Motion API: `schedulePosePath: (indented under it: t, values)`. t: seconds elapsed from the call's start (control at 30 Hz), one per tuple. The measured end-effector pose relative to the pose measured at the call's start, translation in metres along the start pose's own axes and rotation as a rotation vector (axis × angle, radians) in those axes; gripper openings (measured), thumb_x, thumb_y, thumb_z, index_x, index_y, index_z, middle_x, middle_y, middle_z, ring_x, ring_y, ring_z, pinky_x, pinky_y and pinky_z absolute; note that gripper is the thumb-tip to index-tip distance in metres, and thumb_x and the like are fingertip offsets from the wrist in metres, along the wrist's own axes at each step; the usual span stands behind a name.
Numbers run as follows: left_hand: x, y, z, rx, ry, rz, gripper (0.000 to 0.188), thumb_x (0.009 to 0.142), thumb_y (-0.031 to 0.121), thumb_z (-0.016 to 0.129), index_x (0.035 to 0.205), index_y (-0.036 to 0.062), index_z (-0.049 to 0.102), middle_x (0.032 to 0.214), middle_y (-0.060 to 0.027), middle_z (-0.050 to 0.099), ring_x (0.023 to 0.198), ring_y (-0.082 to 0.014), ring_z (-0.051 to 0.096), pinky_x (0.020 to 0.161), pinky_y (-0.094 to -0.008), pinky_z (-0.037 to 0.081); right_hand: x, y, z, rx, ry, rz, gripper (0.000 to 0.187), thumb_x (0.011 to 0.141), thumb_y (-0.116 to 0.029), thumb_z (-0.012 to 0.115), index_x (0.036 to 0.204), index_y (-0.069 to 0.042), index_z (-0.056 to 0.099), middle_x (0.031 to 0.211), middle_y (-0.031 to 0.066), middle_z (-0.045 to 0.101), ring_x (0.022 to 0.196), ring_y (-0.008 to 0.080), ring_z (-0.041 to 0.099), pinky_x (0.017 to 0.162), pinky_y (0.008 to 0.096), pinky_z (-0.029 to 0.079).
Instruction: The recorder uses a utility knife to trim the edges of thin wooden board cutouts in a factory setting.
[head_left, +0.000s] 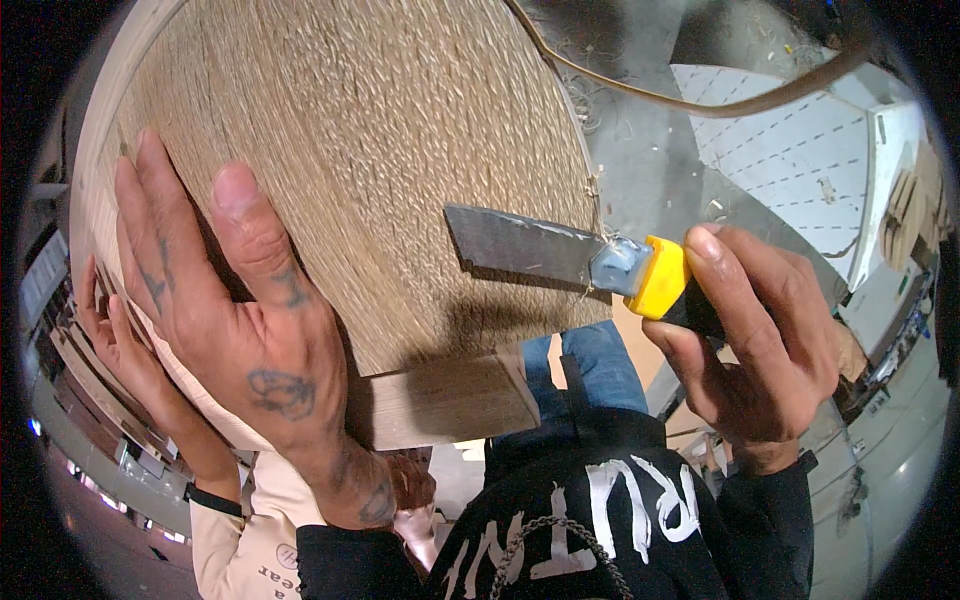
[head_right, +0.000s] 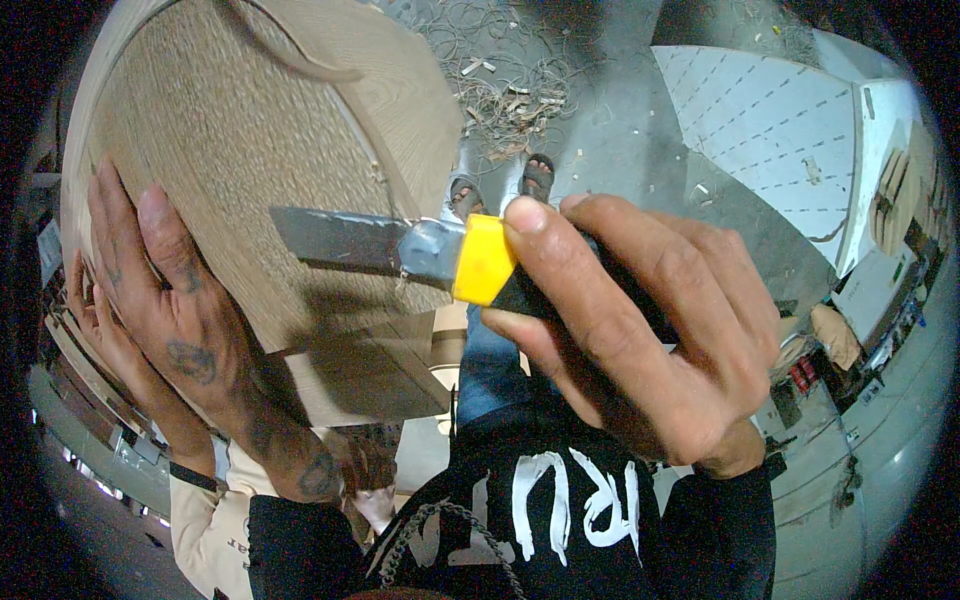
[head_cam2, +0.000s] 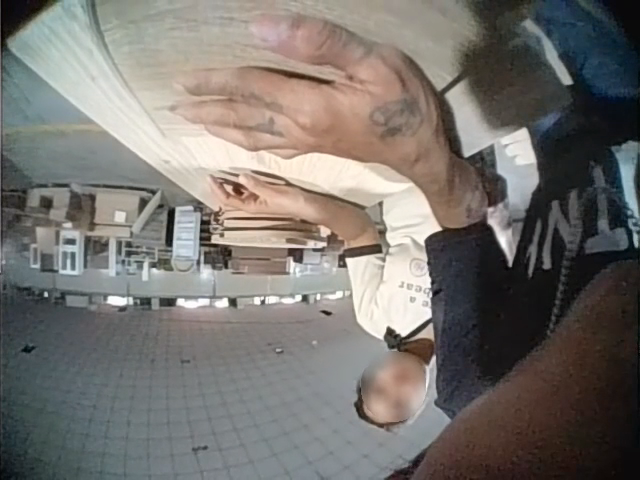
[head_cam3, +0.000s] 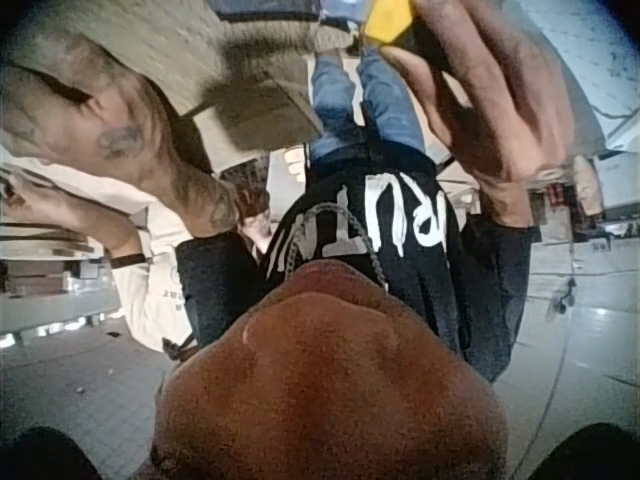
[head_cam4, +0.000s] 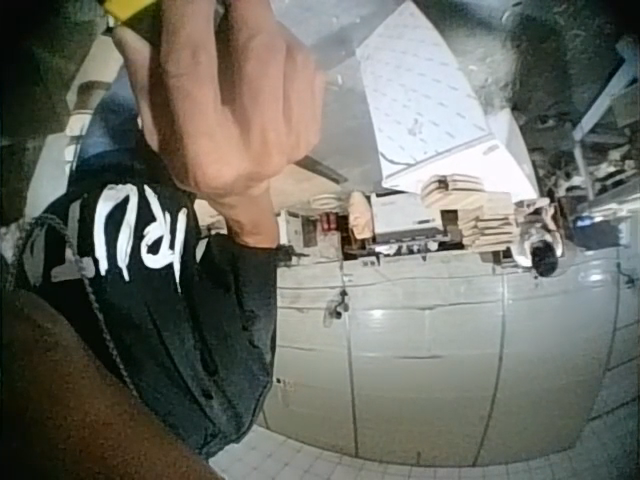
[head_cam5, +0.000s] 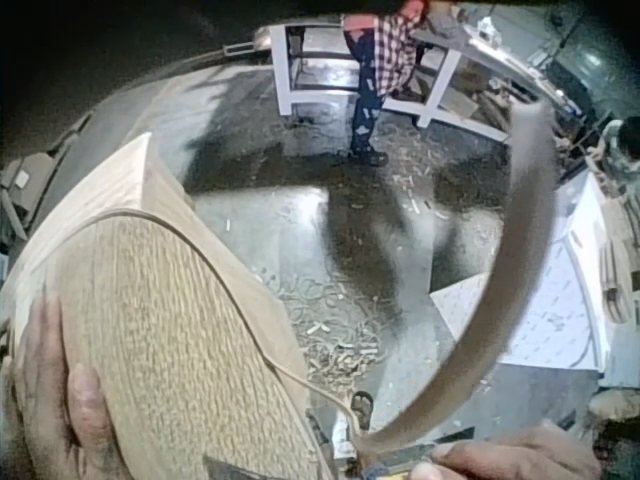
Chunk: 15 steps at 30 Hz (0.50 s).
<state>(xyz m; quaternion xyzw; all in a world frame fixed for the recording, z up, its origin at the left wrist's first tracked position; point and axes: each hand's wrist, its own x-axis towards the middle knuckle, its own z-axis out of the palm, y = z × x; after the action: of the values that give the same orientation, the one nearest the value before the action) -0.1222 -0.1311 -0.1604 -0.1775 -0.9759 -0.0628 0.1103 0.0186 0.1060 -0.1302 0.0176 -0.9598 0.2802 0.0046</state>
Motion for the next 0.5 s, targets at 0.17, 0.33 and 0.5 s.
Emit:
schedulePosePath:
  t: [0.17, 0.33, 0.5]
  values:
    - [0.001, 0.002, -0.002, -0.016, 0.008, -0.007, 0.050, 0.106, 0.033, 0.046, 0.140, -0.0027, 0.052, 0.147, -0.0222, 0.050, 0.139, -0.0359, 0.044, 0.119, -0.0420, 0.026, 0.001, 0.001, 0.001, 0.003, 0.009, -0.006, 0.054, 0.080, -0.023, 0.082, 0.127, -0.002, 0.066, 0.104, 0.0193, 0.069, 0.087, 0.0269, 0.067, 0.072, 0.0346, 0.056]
    - [0.006, -0.007, -0.006, -0.022, 0.012, -0.018, 0.049, 0.106, 0.032, 0.047, 0.140, -0.0024, 0.052, 0.147, -0.0212, 0.050, 0.139, -0.0347, 0.044, 0.118, -0.0418, 0.026, 0.002, 0.002, 0.002, 0.012, -0.001, -0.006, 0.054, 0.081, -0.023, 0.082, 0.127, -0.002, 0.065, 0.106, 0.0198, 0.069, 0.087, 0.0268, 0.067, 0.073, 0.0349, 0.056]
    - [0.009, -0.012, -0.007, -0.033, 0.015, -0.016, 0.048, 0.105, 0.031, 0.048, 0.140, -0.0020, 0.052, 0.147, -0.0201, 0.050, 0.138, -0.0331, 0.044, 0.118, -0.0414, 0.027, 0.002, 0.003, 0.002, 0.010, -0.012, -0.007, 0.055, 0.081, -0.023, 0.082, 0.129, -0.002, 0.064, 0.107, 0.0198, 0.068, 0.088, 0.0266, 0.067, 0.073, 0.0351, 0.056]
